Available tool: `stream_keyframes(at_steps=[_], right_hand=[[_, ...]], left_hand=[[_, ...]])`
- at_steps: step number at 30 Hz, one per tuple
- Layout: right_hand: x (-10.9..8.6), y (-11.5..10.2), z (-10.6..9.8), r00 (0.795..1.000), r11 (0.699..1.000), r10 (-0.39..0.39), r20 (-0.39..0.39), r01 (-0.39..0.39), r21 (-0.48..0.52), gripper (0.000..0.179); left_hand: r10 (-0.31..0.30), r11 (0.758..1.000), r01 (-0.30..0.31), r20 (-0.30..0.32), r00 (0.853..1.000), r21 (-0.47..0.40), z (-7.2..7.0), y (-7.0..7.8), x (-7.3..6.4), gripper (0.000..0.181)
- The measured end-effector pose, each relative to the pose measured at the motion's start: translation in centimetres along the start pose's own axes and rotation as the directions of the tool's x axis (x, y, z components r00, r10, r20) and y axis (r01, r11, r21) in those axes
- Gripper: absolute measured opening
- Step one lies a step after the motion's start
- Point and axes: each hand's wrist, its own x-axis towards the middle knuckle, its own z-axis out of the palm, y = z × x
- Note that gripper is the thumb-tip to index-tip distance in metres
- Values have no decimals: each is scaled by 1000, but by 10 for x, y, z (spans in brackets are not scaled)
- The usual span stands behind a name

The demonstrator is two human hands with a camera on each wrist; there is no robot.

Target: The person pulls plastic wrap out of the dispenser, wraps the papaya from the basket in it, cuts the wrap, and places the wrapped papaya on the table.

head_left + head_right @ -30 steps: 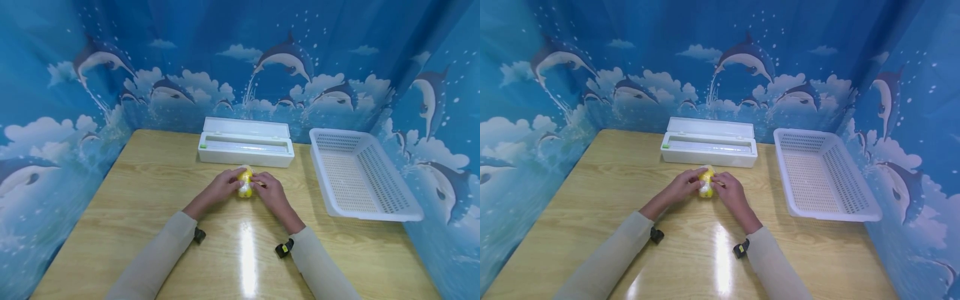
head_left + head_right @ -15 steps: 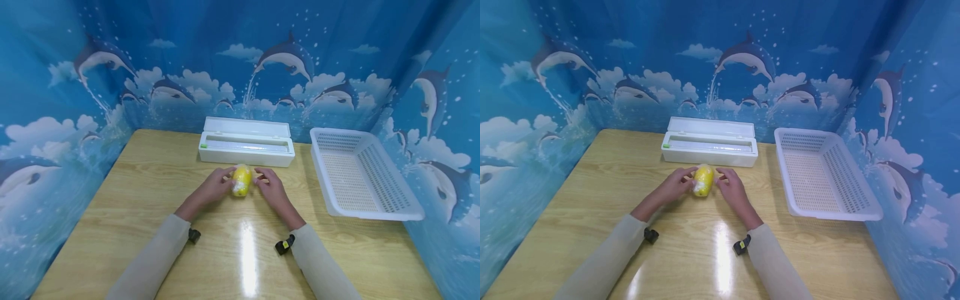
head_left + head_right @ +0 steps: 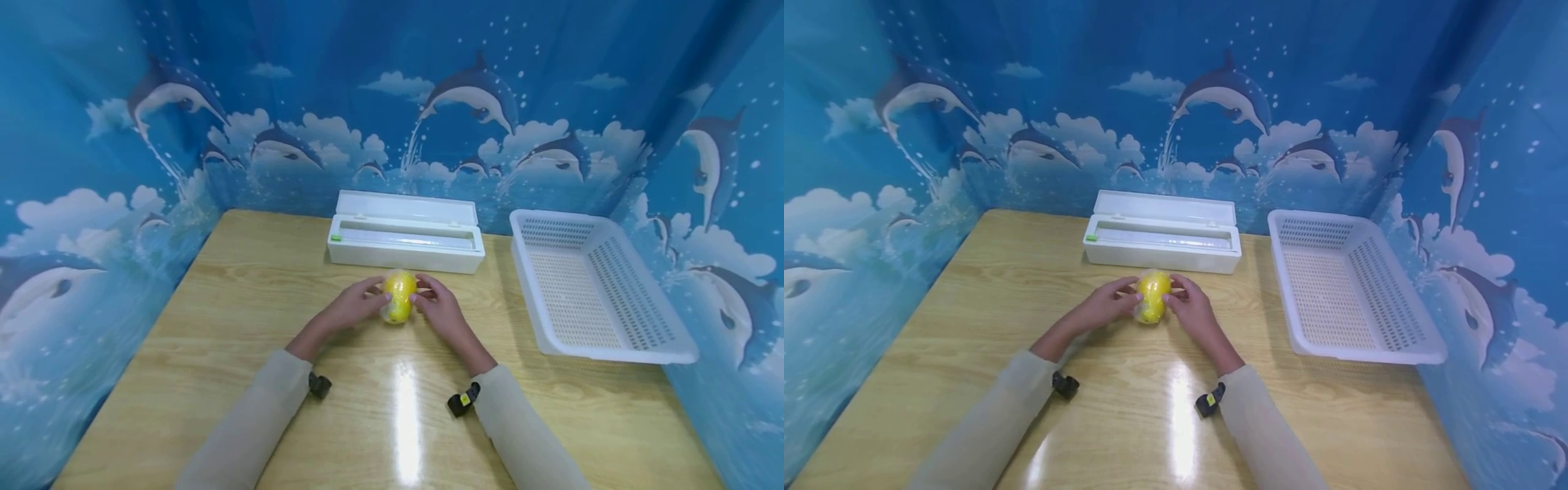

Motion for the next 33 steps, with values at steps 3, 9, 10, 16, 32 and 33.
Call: stream_keyframes(at_steps=[3,9,10,16,32,33], right_hand=[[-1,-1,0,999,999,-25,-45,24,-24,53],[-3,-3,0,989,990,-118,-92,110,-90,50],[-3,-4,1,987,988,-127,-96,117,-104,49],[-7,-7,1,983,979,-152,-103,136,-152,40],[-9,-3,0,998,997,-63,16,64,-51,43],[-9,-3,1,998,998,-54,19,54,-40,45]], left_hand=[[-22,1000,22,-14,1000,7,7,3,1,70],[-24,994,28,-38,999,109,17,7,5,62],[-19,992,24,-36,999,122,18,7,6,61],[0,985,15,-84,996,174,20,7,7,69],[109,961,-75,-115,987,267,14,7,-5,52],[102,964,-70,-115,988,257,14,7,-5,51]])
